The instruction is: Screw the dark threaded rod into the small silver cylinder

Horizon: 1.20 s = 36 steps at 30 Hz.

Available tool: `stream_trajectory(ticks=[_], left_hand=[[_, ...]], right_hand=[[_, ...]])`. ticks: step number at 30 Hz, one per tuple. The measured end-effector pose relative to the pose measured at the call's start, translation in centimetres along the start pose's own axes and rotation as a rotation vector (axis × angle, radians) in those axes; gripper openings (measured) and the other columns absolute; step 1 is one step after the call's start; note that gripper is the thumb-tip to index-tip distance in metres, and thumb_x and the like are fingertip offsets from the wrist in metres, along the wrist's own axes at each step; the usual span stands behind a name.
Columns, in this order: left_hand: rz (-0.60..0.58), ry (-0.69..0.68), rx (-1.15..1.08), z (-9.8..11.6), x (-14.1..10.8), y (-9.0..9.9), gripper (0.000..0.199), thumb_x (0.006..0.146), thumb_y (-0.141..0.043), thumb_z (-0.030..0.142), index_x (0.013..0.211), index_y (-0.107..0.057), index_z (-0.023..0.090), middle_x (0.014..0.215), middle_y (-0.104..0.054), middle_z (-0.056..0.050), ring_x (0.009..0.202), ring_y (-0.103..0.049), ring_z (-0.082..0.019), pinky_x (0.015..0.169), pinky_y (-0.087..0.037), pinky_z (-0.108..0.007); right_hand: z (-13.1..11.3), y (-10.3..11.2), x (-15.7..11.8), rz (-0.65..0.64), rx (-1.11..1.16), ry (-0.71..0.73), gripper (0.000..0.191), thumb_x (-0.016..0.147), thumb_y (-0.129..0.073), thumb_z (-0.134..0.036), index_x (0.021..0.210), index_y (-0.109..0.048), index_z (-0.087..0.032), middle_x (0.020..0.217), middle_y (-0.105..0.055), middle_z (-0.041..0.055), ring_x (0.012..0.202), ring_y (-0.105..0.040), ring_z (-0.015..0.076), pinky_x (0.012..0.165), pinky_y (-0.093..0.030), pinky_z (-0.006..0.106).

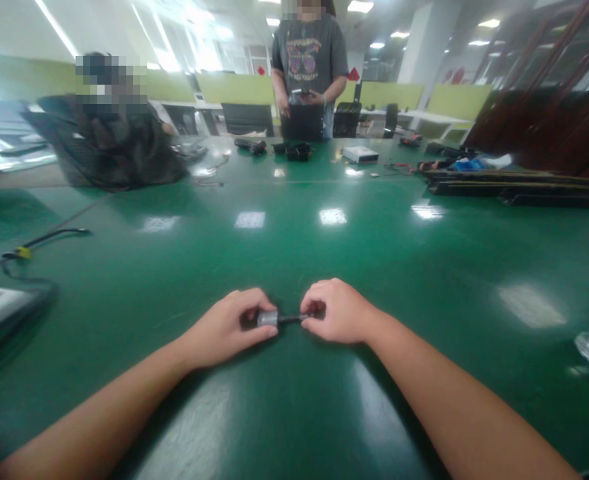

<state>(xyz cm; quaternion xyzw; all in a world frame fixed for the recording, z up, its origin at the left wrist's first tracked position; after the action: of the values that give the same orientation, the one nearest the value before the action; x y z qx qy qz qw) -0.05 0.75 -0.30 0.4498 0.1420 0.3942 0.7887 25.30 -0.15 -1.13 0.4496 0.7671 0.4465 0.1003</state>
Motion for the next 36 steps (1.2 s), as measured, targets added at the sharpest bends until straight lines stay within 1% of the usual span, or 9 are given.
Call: stream_trajectory(ticks=[3, 5, 7, 12, 21, 25, 29, 31, 36], left_hand=[[-0.003, 0.002, -0.008, 0.0, 0.0, 0.0, 0.023, 0.086, -0.074, 0.044, 0.093, -0.069, 0.022, 0.083, -0.069, 0.002, 0.073, -0.061, -0.016, 0.071, -0.042, -0.029], [-0.004, 0.005, -0.01, 0.1, 0.0, 0.0, 0.024, 0.086, -0.074, 0.044, 0.093, -0.07, 0.022, 0.084, -0.069, 0.002, 0.074, -0.062, -0.016, 0.072, -0.042, -0.029], [-0.002, 0.012, -0.004, 0.1, 0.0, 0.0, 0.024, 0.086, -0.074, 0.045, 0.093, -0.07, 0.022, 0.084, -0.069, 0.001, 0.074, -0.062, -0.016, 0.073, -0.042, -0.029], [-0.008, 0.011, -0.008, 0.2, 0.1, 0.1, 0.024, 0.086, -0.073, 0.045, 0.092, -0.07, 0.022, 0.084, -0.07, 0.001, 0.074, -0.062, -0.016, 0.072, -0.043, -0.029], [0.0, 0.0, -0.001, 0.2, 0.0, 0.1, 0.023, 0.086, -0.073, 0.044, 0.092, -0.07, 0.022, 0.084, -0.069, 0.001, 0.073, -0.062, -0.016, 0.07, -0.043, -0.028], [0.0, -0.012, 0.002, 0.1, 0.0, 0.1, 0.024, 0.087, -0.072, 0.045, 0.093, -0.069, 0.021, 0.084, -0.069, 0.001, 0.073, -0.062, -0.016, 0.071, -0.043, -0.028], [-0.001, -0.021, 0.011, 0.0, 0.0, 0.0, 0.025, 0.087, -0.072, 0.046, 0.092, -0.068, 0.021, 0.083, -0.069, 0.001, 0.073, -0.061, -0.016, 0.071, -0.042, -0.028], [0.002, -0.019, 0.017, 0.0, 0.0, 0.0, 0.025, 0.087, -0.073, 0.045, 0.093, -0.068, 0.021, 0.083, -0.068, 0.001, 0.072, -0.061, -0.016, 0.071, -0.042, -0.028], [0.005, -0.005, 0.032, -0.1, 0.0, -0.1, 0.024, 0.084, -0.074, 0.042, 0.095, -0.068, 0.021, 0.082, -0.068, 0.001, 0.072, -0.061, -0.016, 0.071, -0.042, -0.029]], right_hand=[[0.6, 0.8, -0.2, -0.034, 0.021, -0.024, 0.006, 0.074, -0.075, -0.014, 0.079, -0.073, -0.017, 0.079, -0.07, 0.0015, 0.075, -0.062, 0.015, 0.07, -0.046, 0.027], [1.0, 1.2, -0.3, -0.046, 0.057, -0.073, 0.007, 0.073, -0.075, -0.013, 0.078, -0.072, -0.017, 0.077, -0.068, 0.0012, 0.069, -0.06, 0.0135, 0.065, -0.045, 0.025], [1.4, 1.4, -0.4, -0.054, 0.087, -0.098, 0.006, 0.073, -0.075, -0.015, 0.079, -0.073, -0.016, 0.076, -0.066, 0.0012, 0.067, -0.059, 0.0129, 0.062, -0.045, 0.024], [1.5, 1.3, -0.4, -0.065, 0.097, -0.086, 0.006, 0.074, -0.075, -0.018, 0.079, -0.074, -0.016, 0.075, -0.067, 0.0015, 0.067, -0.06, 0.013, 0.063, -0.046, 0.024], [0.8, 1.0, -0.3, -0.055, 0.091, -0.061, 0.006, 0.074, -0.077, -0.017, 0.079, -0.075, -0.017, 0.076, -0.069, 0.0014, 0.068, -0.062, 0.0134, 0.062, -0.046, 0.024], [0.8, 1.0, -0.3, -0.04, 0.077, -0.062, 0.005, 0.077, -0.077, -0.018, 0.081, -0.076, -0.017, 0.076, -0.068, 0.0014, 0.067, -0.061, 0.013, 0.063, -0.046, 0.024], [0.5, 0.5, -0.1, -0.052, 0.063, -0.062, 0.007, 0.081, -0.078, -0.023, 0.084, -0.077, -0.017, 0.077, -0.068, 0.0017, 0.067, -0.06, 0.0127, 0.063, -0.045, 0.025], [0.1, 0.0, 0.1, -0.032, 0.04, -0.044, 0.009, 0.083, -0.077, -0.025, 0.088, -0.078, -0.017, 0.078, -0.069, 0.0022, 0.069, -0.06, 0.0135, 0.066, -0.045, 0.026], [-0.9, -1.4, 0.6, -0.004, 0.031, 0.05, 0.018, 0.082, -0.078, -0.02, 0.099, -0.078, -0.018, 0.088, -0.073, 0.005, 0.083, -0.064, 0.0184, 0.078, -0.047, 0.03]])
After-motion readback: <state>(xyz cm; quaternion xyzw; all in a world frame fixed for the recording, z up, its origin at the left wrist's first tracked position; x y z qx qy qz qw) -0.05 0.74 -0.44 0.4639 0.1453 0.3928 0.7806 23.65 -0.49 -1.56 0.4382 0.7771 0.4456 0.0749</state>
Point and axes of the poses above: each hand's wrist, its own x-axis towards the middle knuckle, its own y-axis out of the back of the hand, z = x × y, the point moved 1 cm from there along x, towards the middle knuckle
